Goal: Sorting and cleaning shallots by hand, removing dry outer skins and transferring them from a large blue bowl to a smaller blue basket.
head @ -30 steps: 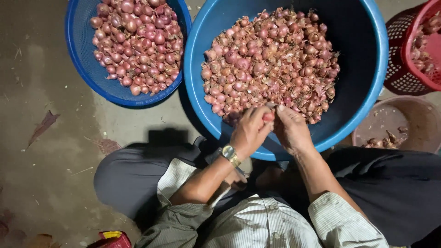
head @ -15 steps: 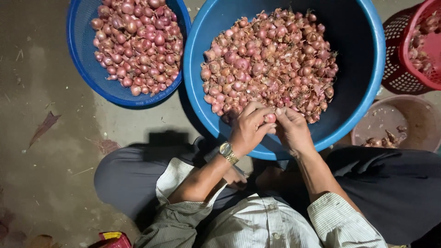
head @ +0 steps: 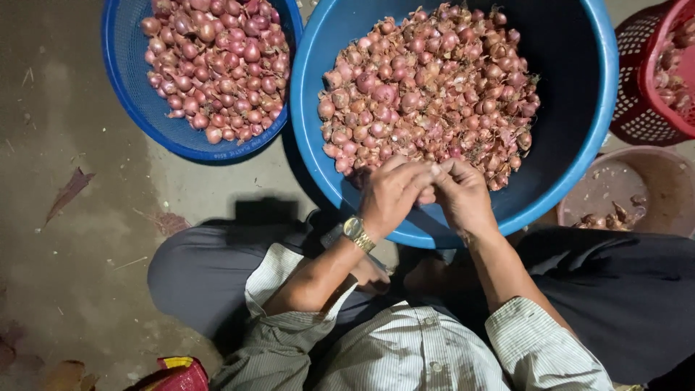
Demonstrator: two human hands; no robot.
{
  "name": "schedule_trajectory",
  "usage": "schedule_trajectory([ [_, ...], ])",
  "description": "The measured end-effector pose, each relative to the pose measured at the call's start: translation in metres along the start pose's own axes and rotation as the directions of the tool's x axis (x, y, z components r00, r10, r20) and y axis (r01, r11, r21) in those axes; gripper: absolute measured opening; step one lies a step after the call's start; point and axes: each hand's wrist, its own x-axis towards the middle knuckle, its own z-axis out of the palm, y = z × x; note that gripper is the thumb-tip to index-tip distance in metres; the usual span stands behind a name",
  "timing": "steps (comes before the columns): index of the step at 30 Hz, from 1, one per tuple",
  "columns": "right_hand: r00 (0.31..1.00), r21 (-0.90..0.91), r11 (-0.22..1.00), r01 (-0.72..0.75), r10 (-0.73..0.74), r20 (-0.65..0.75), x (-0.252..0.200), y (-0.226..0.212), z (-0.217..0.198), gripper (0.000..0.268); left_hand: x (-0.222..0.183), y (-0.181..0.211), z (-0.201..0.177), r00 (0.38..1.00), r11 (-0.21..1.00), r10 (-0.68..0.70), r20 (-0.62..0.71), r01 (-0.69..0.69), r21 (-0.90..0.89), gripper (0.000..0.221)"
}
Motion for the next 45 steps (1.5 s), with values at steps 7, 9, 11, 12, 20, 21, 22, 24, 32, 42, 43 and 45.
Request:
schedule_trajectory([
  [7, 0.993, 0.172, 0.981, -0.092, 0.079, 0.086, -0.011, -0.003, 0.021, 0.020, 0.004, 0.006, -0.009, 0.997, 1.000, 0.000, -0.074, 0.000, -0.008, 0.020],
  [9, 0.984, 0.089, 0.991, -0.099, 0.084, 0.155, -0.011, -0.005, 0.018, 0.021, 0.004, 0.009, -0.006, 0.962, 0.965, -0.249, -0.109, 0.237, -0.111, 0.018],
  [11, 0.988, 0.150, 0.983, -0.107, 0.088, 0.128, -0.008, 0.001, 0.012, 0.018, 0.000, -0.005, 0.002, 0.912, 0.888, -0.392, -0.118, 0.342, -0.306, 0.023],
  [12, 0.990, 0.210, 0.971, -0.116, 0.096, 0.103, -0.006, 0.005, 0.010, 0.015, -0.002, -0.012, 0.006, 0.843, 0.764, -0.529, -0.098, 0.422, -0.488, 0.027],
  [20, 0.996, 0.343, 0.937, -0.060, 0.078, -0.037, 0.001, 0.006, 0.003, 0.009, -0.007, -0.001, 0.013, 0.994, 0.986, -0.105, -0.029, 0.108, 0.124, 0.050],
  [21, 0.994, 0.329, 0.942, -0.060, 0.086, -0.066, -0.004, -0.002, 0.013, 0.013, -0.009, 0.004, 0.012, 0.994, 0.960, -0.106, 0.031, 0.094, 0.265, 0.059],
  [22, 0.994, 0.330, 0.942, -0.061, 0.087, -0.065, 0.001, 0.010, 0.006, 0.013, -0.011, -0.001, 0.015, 0.994, 0.959, -0.107, 0.031, 0.095, 0.266, 0.059],
  [24, 0.992, 0.239, 0.971, -0.011, 0.040, -0.118, 0.011, 0.034, -0.008, 0.017, -0.013, -0.009, 0.023, 1.000, 0.920, 0.014, -0.013, -0.007, 0.393, 0.035],
  [32, 0.997, -0.158, 0.986, 0.045, -0.055, -0.060, 0.002, -0.016, 0.005, 0.016, 0.001, 0.004, 0.009, 0.994, 0.955, 0.096, -0.047, -0.078, 0.287, 0.016],
  [42, 0.989, -0.987, 0.098, 0.126, -0.088, 0.118, 0.040, 0.013, -0.060, 0.037, 0.016, 0.003, -0.021, 0.839, 0.788, -0.542, -0.057, 0.483, -0.382, 0.018],
  [43, 0.989, -0.988, 0.096, 0.122, -0.090, 0.114, 0.041, 0.030, -0.063, 0.037, 0.020, 0.003, -0.022, 0.840, 0.788, -0.540, -0.053, 0.482, -0.384, 0.018],
  [45, 0.927, -0.942, -0.089, 0.324, 0.230, 0.297, 0.042, 0.068, -0.064, 0.030, 0.024, 0.003, -0.028, 0.803, 0.740, -0.588, -0.093, 0.488, -0.463, 0.030],
])
